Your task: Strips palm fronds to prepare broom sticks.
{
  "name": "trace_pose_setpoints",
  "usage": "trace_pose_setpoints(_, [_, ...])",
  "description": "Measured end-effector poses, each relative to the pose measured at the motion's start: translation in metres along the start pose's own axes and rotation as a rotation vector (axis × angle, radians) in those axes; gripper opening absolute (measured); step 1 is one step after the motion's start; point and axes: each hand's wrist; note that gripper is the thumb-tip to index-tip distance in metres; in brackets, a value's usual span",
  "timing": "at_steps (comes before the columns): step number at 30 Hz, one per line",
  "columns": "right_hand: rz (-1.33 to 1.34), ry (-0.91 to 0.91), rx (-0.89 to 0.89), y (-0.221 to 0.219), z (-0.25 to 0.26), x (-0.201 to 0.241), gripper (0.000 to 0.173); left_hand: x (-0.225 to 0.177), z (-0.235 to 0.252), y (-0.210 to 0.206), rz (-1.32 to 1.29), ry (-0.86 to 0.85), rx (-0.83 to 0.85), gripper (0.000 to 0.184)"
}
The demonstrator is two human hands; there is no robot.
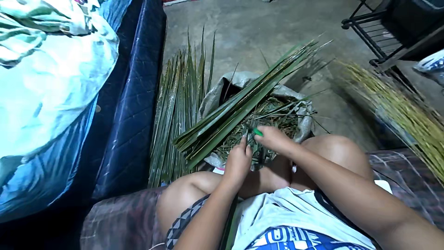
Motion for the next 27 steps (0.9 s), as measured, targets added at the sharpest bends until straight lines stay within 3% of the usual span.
trace_pose_setpoints(4, [0.013, 0.064, 0.132, -0.015, -0.024, 0.006, 0.028, -0.002, -0.001, 0.002, 0.041, 0.004, -0.031, 0.039])
trace_pose_setpoints(8, [-0.162, 0.006, 0.012, -0.007, -0.008, 0.003, 0.036, -0.007, -0.004, 0.002, 0.079, -0.002, 0.024, 0.049])
trace_pose_setpoints(14, [-0.149, -0.109, -0.248, 0.009, 0.020, -0.012, 0.030, -0.007, -0.006, 0.002, 0.044, -0.021, 0.006, 0.049])
trace_pose_setpoints(20, [0.065, 0.079, 0.152, -0.009, -0.014, -0.001, 0.028, -0.001, -0.003, 0.004, 0.003, -0.012, -0.027, 0.045])
trace_pose_setpoints(22, [0.065, 0.070, 0.160, -0.012, -0.018, 0.000, 0.027, 0.001, -0.004, 0.004, 0.001, -0.022, -0.032, 0.045])
trace_pose_setpoints(27, [-0.216, 0.053, 0.008, -0.008, -0.005, 0.003, 0.035, -0.004, -0.003, 0.004, 0.041, -0.037, -0.040, 0.048])
Point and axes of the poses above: each hand's wrist, its own z-axis towards the middle knuckle, its own y-axis out of the back of the hand, x = y × z, and after that the axes turned 15 degrees about -x, right-handed
